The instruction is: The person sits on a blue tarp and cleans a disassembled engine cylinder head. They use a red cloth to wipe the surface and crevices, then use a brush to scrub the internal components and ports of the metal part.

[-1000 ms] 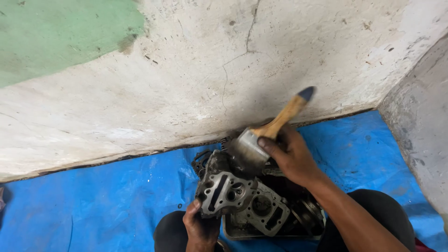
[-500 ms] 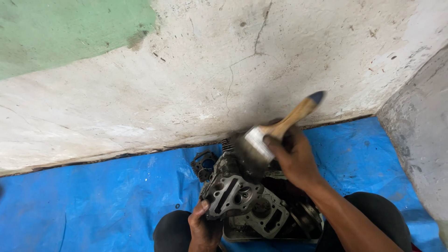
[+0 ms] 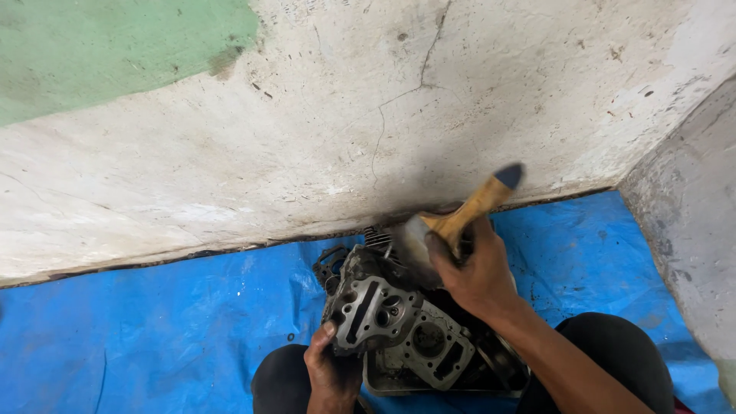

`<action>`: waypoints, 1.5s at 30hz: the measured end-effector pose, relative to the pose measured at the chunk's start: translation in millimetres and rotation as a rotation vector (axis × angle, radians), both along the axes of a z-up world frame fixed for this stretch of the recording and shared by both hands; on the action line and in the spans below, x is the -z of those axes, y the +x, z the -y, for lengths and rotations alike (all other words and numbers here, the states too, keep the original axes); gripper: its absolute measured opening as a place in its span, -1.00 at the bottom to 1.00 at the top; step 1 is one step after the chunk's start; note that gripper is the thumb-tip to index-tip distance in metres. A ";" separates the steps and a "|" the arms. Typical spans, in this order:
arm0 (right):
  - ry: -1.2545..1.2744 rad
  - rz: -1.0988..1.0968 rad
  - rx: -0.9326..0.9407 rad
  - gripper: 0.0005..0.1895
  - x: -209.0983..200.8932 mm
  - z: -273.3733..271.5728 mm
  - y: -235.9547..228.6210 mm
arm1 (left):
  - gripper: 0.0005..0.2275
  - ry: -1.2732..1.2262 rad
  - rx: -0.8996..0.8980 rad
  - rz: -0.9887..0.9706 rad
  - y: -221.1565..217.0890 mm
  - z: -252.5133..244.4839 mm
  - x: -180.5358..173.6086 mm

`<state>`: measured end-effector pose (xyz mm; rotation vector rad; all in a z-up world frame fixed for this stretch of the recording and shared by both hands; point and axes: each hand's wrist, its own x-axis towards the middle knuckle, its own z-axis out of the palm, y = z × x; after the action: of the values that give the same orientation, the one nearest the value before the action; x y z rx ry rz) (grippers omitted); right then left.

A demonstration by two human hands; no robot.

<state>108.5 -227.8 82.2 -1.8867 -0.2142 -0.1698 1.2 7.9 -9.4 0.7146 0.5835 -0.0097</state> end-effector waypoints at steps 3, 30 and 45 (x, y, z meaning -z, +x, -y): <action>0.068 0.101 -0.074 -0.60 30.9 2.9 9.7 | -0.36 -0.002 0.007 0.085 1.1 3.6 -9.4; -0.020 -0.277 -0.190 -0.53 2.8 2.1 22.8 | -0.32 -0.146 -0.181 -0.027 10.6 6.4 -56.4; -0.114 -0.372 -0.267 -0.48 3.8 2.9 19.3 | -0.29 -0.174 -0.208 -0.054 13.2 5.1 -58.9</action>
<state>127.9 -230.7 78.5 -1.9426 -0.2210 0.3799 14.4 2.8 49.4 0.4834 0.6978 0.1120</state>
